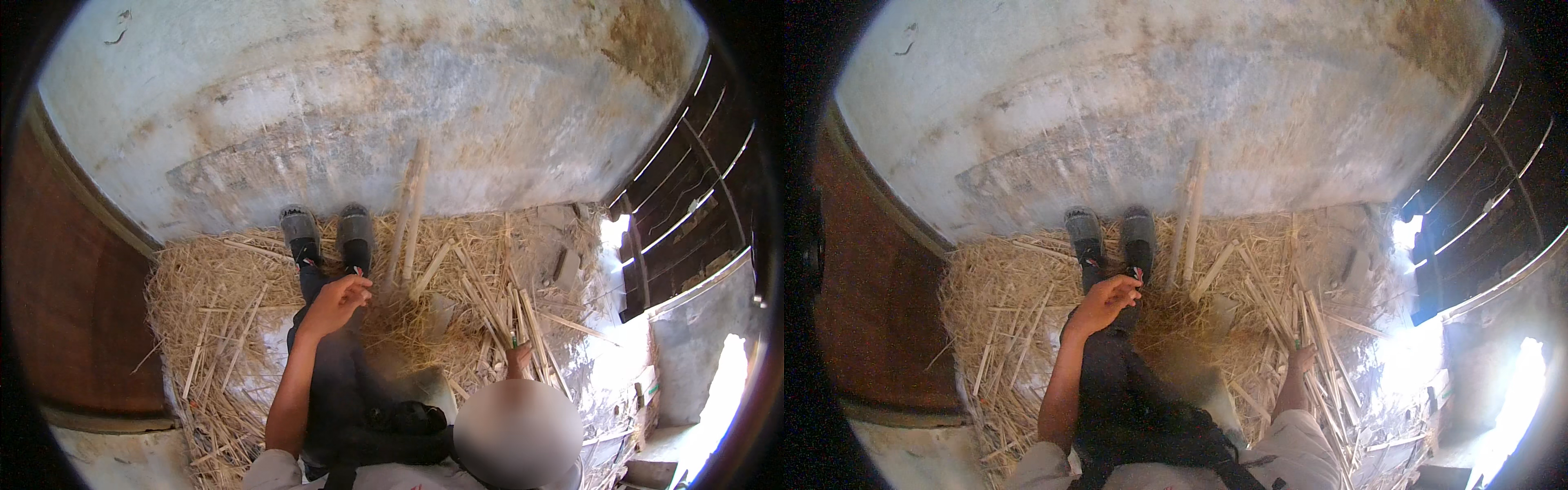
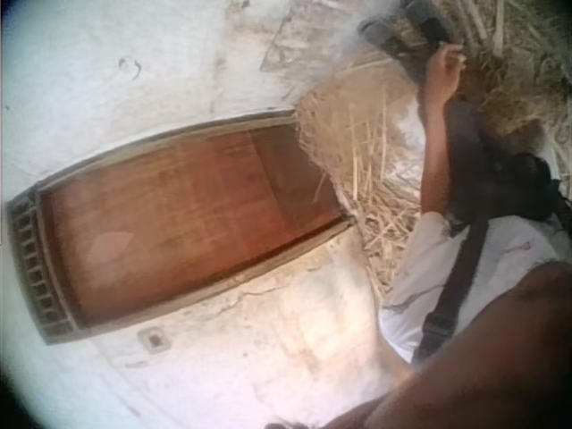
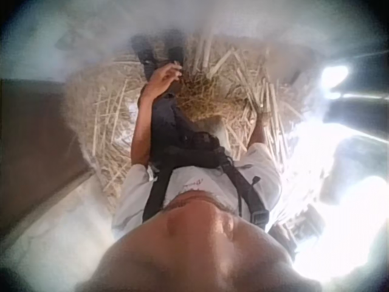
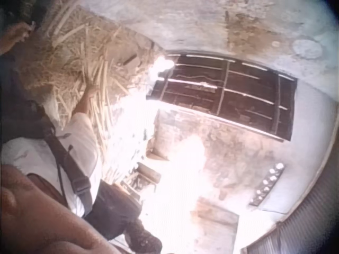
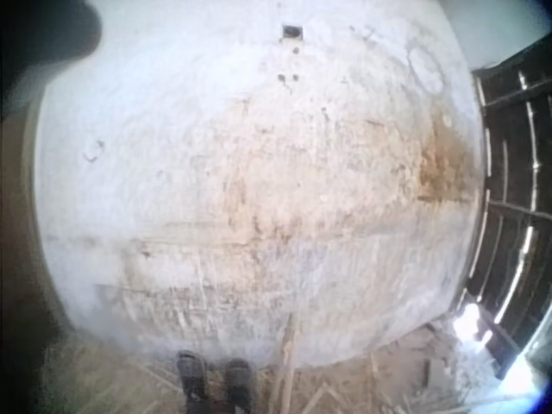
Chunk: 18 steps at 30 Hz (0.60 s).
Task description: The person strips layers from a length of bamboo using a small blade held in the right hand.
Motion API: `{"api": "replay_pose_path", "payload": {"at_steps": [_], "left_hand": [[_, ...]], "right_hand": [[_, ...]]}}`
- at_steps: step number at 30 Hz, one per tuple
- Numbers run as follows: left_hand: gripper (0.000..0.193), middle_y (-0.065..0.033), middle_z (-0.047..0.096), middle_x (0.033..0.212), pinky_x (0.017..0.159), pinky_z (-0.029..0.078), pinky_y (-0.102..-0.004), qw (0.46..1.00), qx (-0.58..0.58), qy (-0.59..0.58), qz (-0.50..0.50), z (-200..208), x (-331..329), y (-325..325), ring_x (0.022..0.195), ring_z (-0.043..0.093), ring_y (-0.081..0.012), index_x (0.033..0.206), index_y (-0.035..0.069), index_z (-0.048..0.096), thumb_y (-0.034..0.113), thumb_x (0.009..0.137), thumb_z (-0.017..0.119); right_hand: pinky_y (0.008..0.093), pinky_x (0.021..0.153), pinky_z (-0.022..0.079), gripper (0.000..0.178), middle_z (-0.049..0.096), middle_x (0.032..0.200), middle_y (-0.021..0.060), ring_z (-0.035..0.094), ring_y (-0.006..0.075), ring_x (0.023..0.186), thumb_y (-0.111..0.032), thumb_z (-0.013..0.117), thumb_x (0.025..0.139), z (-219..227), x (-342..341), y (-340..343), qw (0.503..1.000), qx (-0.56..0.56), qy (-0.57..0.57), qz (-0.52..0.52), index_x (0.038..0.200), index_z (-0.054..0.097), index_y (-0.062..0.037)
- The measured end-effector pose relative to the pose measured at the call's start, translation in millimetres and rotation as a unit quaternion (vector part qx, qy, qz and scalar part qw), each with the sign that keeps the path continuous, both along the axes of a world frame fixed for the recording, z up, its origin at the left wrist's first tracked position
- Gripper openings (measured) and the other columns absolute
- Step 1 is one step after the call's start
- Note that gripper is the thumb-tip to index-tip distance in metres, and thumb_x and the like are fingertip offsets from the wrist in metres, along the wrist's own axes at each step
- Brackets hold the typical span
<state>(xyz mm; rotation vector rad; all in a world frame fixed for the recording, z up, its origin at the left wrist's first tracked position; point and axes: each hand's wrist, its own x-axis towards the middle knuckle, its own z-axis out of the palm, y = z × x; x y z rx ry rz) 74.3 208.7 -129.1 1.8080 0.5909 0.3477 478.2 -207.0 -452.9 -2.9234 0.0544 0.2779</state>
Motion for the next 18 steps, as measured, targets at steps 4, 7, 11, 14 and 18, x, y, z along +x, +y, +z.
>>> {"api": "replay_pose_path", "payload": {"at_steps": [4,7,11,14,18], "left_hand": [[0.027,-0.0130,0.077,0.112,0.091,0.059,-0.0399,1.000,0.017,0.006,0.012,-6,-1,-2,0.102,0.075,-0.0207,0.134,0.005,0.066,0.018,0.111,0.062],[0.026,-0.0130,0.077,0.110,0.091,0.060,-0.0408,0.999,0.020,0.027,0.014,3,3,-7,0.101,0.075,-0.0215,0.134,0.005,0.066,0.017,0.111,0.063],[0.026,-0.0114,0.077,0.107,0.091,0.060,-0.0416,0.998,0.051,0.047,-0.014,5,2,-7,0.100,0.076,-0.0224,0.134,0.005,0.066,0.013,0.110,0.063],[0.027,-0.0106,0.077,0.105,0.091,0.061,-0.0419,0.994,0.071,0.085,-0.007,5,0,-8,0.100,0.076,-0.0228,0.134,0.005,0.066,0.010,0.108,0.064],[0.029,-0.0109,0.077,0.106,0.090,0.061,-0.0420,0.994,0.069,0.080,-0.024,3,5,-6,0.099,0.076,-0.0233,0.135,0.006,0.066,0.009,0.106,0.067]], "right_hand": [[0.0499,0.107,0.057,0.122,0.050,0.158,0.0306,0.060,0.0419,0.137,-0.036,0.099,0.066,-25,53,-34,0.979,0.031,0.183,0.080,0.163,0.036,-0.0002],[0.0516,0.110,0.054,0.129,0.051,0.158,0.0291,0.057,0.0394,0.142,-0.048,0.102,0.060,-55,43,-31,0.966,-0.013,0.214,0.148,0.161,0.040,0.0009],[0.0525,0.114,0.051,0.119,0.052,0.157,0.0264,0.053,0.0414,0.145,-0.050,0.099,0.064,-61,34,-28,0.955,-0.077,0.230,0.171,0.160,0.044,-0.0058],[0.0543,0.118,0.046,0.103,0.053,0.155,0.0287,0.050,0.0483,0.145,-0.050,0.089,0.077,-30,-29,15,0.960,-0.043,0.234,0.151,0.163,0.043,-0.0145],[0.0507,0.122,0.044,0.087,0.039,0.170,0.0163,0.039,0.0391,0.156,-0.055,0.078,0.089,-47,-28,-2,0.979,-0.016,0.175,0.099,0.158,0.050,-0.0110]]}}
